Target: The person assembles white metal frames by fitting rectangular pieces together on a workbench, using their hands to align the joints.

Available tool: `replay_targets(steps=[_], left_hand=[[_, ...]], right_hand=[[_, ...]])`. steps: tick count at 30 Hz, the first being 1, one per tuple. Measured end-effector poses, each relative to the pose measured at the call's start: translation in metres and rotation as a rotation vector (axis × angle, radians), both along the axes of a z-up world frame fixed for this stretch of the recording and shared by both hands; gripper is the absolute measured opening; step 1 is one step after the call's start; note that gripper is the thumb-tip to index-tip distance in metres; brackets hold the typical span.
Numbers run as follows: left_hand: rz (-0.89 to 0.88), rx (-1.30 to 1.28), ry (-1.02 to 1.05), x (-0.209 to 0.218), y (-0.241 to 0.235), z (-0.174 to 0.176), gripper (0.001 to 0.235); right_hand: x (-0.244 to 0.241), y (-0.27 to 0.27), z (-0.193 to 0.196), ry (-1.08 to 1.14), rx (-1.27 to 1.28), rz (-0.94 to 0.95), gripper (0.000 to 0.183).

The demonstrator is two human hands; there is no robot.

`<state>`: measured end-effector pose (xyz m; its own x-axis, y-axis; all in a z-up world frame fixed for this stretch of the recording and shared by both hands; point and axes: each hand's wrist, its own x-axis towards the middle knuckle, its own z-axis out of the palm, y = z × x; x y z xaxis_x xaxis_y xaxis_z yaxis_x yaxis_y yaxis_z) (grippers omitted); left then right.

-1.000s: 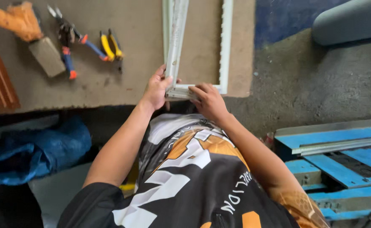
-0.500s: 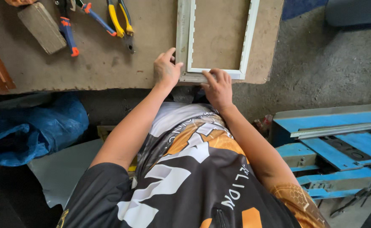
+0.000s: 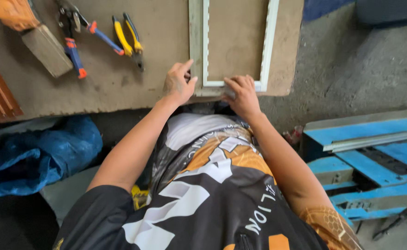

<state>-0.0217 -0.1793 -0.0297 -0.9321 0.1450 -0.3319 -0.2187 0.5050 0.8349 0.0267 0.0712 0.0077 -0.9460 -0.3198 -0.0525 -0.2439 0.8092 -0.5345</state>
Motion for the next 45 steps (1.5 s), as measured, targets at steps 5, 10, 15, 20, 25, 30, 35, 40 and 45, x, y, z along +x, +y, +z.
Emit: replay_targets(steps=[5,10,15,20,25,30,35,40,45], left_hand=[[-0.075,-0.206,0.294,-0.031,0.012,-0.001,0.072],[-0.023,-0.308,0.395,-0.094,0.076,-0.043,0.085],[0.024,-0.496,0.497,-0.100,0.112,-0.075,0.090],[-0.089,-0.633,0.414,-0.107,0.108,-0.081,0.088],[-0.099,-0.618,0.402,-0.096,0.108,-0.072,0.088],[-0.105,-0.654,0.418,-0.100,0.109,-0.062,0.088],[-0.017,-0.588,0.448,-0.094,0.109,-0.059,0.090],[-0.116,-0.408,0.507,-0.070,0.087,-0.047,0.088],[-0.245,-0.384,0.401,-0.047,0.094,-0.034,0.084]], right_hand=[[-0.003,0.002,0.009,-0.060,-0.045,-0.035,0.049],[-0.003,0.025,0.005,0.021,-0.086,-0.346,0.043],[-0.010,0.064,-0.015,0.042,0.145,-0.135,0.065],[-0.015,0.080,-0.029,0.020,0.158,-0.110,0.058],[-0.018,0.079,-0.024,-0.003,0.111,-0.129,0.048],[-0.021,0.075,-0.018,-0.078,0.104,-0.190,0.043],[-0.019,0.062,-0.007,-0.014,0.118,-0.224,0.057],[0.003,0.038,0.000,0.024,0.051,-0.152,0.059],[0.006,0.027,-0.022,-0.038,-0.070,-0.227,0.030]])
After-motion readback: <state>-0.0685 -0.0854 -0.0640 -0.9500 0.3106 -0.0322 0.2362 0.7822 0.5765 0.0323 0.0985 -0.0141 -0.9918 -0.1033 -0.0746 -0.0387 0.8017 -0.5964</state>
